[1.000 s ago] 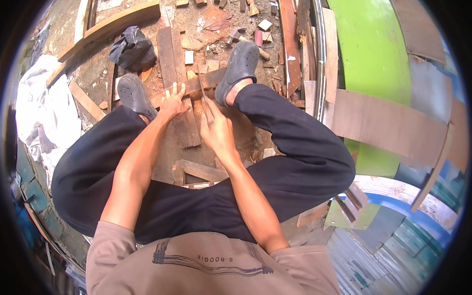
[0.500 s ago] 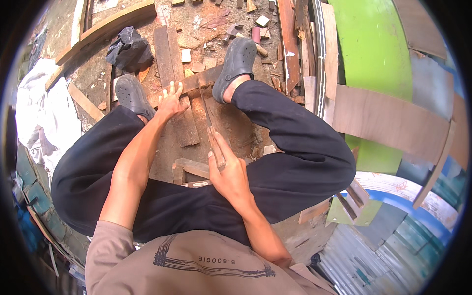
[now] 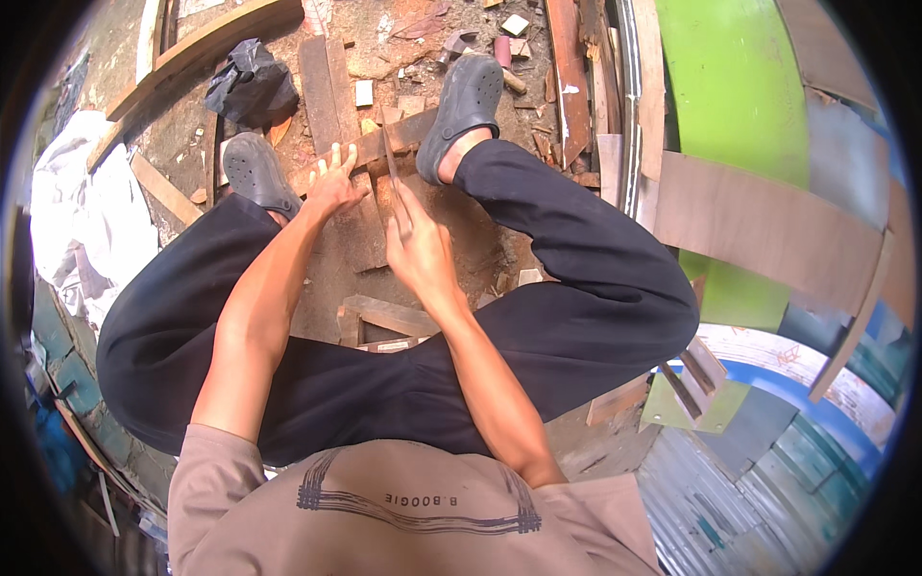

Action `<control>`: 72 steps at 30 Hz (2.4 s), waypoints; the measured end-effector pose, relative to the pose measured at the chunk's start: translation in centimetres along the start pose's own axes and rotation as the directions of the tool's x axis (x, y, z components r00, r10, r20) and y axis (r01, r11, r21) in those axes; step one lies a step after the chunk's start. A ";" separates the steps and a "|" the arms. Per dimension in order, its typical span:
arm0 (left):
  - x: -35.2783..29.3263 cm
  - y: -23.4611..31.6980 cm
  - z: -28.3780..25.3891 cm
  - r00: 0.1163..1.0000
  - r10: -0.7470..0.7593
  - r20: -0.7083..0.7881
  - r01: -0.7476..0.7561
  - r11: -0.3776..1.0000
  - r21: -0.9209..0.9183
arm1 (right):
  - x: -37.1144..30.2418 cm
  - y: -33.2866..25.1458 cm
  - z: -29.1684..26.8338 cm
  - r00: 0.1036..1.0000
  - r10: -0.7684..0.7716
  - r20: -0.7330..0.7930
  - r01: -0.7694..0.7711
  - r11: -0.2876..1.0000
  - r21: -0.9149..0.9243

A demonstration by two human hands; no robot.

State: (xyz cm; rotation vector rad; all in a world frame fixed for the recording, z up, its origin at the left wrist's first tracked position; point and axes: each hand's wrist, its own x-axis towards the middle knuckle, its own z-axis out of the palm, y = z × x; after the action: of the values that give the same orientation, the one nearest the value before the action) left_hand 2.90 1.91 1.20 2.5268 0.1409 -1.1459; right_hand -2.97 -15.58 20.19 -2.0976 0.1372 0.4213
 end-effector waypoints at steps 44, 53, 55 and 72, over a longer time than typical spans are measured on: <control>1.2 0.2 -1.2 0.999 0.004 -0.044 -0.006 1.000 -0.028 | -0.2 1.8 0.1 0.997 -0.049 -0.058 0.047 0.998 -0.043; 1.1 -0.1 -1.3 0.999 0.009 -0.044 -0.011 1.000 -0.029 | 2.7 2.8 1.2 0.989 0.144 0.030 -0.146 0.987 0.064; 0.5 0.0 -0.7 1.000 -0.003 0.016 0.003 1.000 -0.029 | -0.9 2.7 0.0 0.999 0.045 -0.014 -0.045 0.999 0.013; 0.5 0.4 -0.2 0.998 0.055 0.007 -0.055 0.998 -0.044 | 1.5 5.9 3.0 0.991 -0.028 -0.130 0.028 1.000 0.003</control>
State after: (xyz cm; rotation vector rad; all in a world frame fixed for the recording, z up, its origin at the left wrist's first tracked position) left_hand 3.48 1.63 1.04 2.4717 0.0929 -1.1193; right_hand -3.78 -16.11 13.50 -2.1201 0.1845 0.2669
